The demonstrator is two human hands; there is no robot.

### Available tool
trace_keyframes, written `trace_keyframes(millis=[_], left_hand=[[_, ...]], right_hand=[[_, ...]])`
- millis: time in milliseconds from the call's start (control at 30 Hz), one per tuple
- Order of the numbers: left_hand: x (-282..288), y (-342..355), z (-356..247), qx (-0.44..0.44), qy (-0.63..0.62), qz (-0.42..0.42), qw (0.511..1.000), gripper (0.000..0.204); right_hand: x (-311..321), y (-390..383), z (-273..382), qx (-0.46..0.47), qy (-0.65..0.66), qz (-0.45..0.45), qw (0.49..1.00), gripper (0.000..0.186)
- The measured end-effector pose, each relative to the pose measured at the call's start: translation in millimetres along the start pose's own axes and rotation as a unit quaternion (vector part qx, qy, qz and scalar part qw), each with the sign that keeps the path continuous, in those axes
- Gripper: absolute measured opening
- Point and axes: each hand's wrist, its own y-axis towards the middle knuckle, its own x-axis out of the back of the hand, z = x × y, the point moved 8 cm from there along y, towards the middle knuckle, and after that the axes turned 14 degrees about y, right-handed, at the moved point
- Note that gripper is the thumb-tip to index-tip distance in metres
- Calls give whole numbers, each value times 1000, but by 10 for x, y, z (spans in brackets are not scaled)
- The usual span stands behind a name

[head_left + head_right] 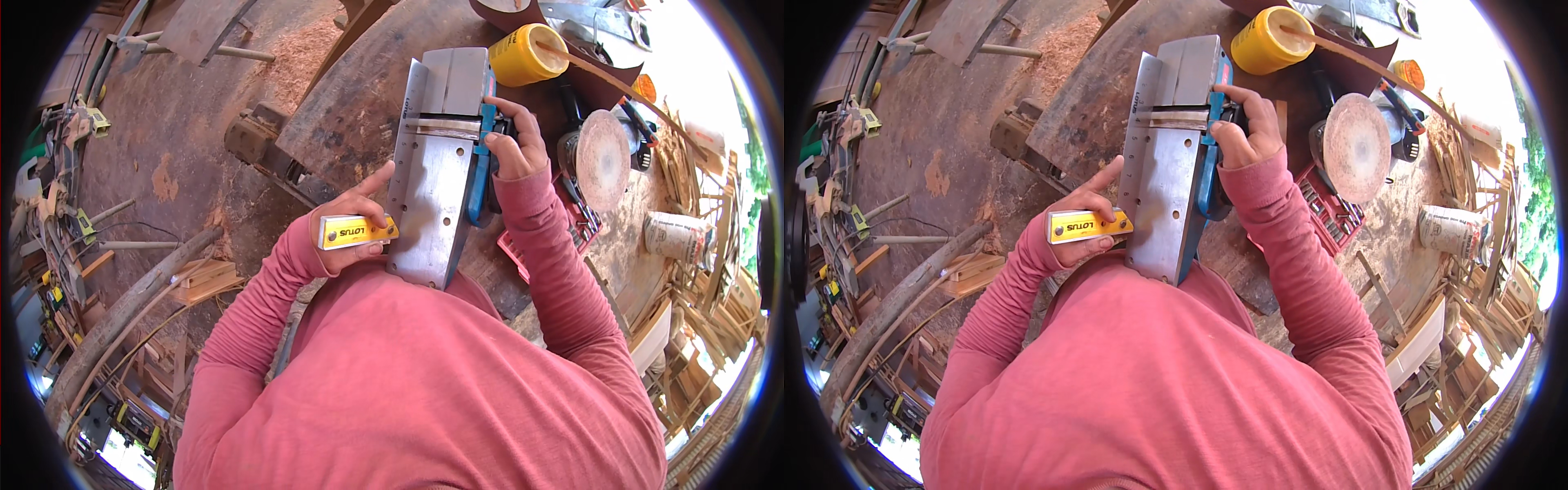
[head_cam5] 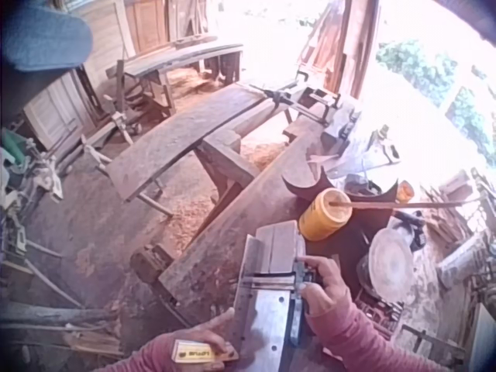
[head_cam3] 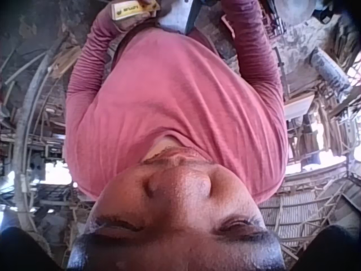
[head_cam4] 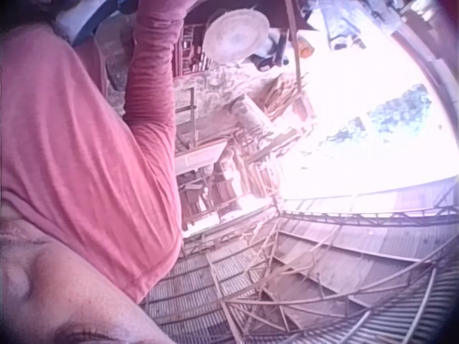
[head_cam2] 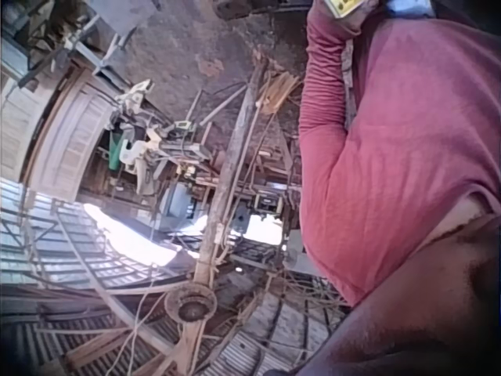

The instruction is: The person holds an electric planer upside down by hand, inspecting and adjusting the blades and base using a small screwdriver and a yellow plastic guide.

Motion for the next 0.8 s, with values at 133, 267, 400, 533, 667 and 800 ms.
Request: trace_keyframes(millis=[133,267,400,533,667,800], left_hand=[[-26,-22,51,42,-42,6,998,30],[-29,-18,58,44,-40,13,998,30],[-38,-30,89,42,-43,11,998,30],[-31,-10,67,36,-27,16,999,30],[-41,-25,83,35,-53,17,998,30],[-49,-30,94,39,-54,18,998,30]], right_hand=[[-2,-3,-23,5,-3,3,1000,46],[-18,-27,68,150,-80,34,985,45],[-38,-15,116,107,-56,33,992,44],[17,-7,-3,22,-16,0,1000,42],[8,-3,-16,-21,11,-13,1000,41],[12,-2,-38,-18,8,-14,1000,40]])
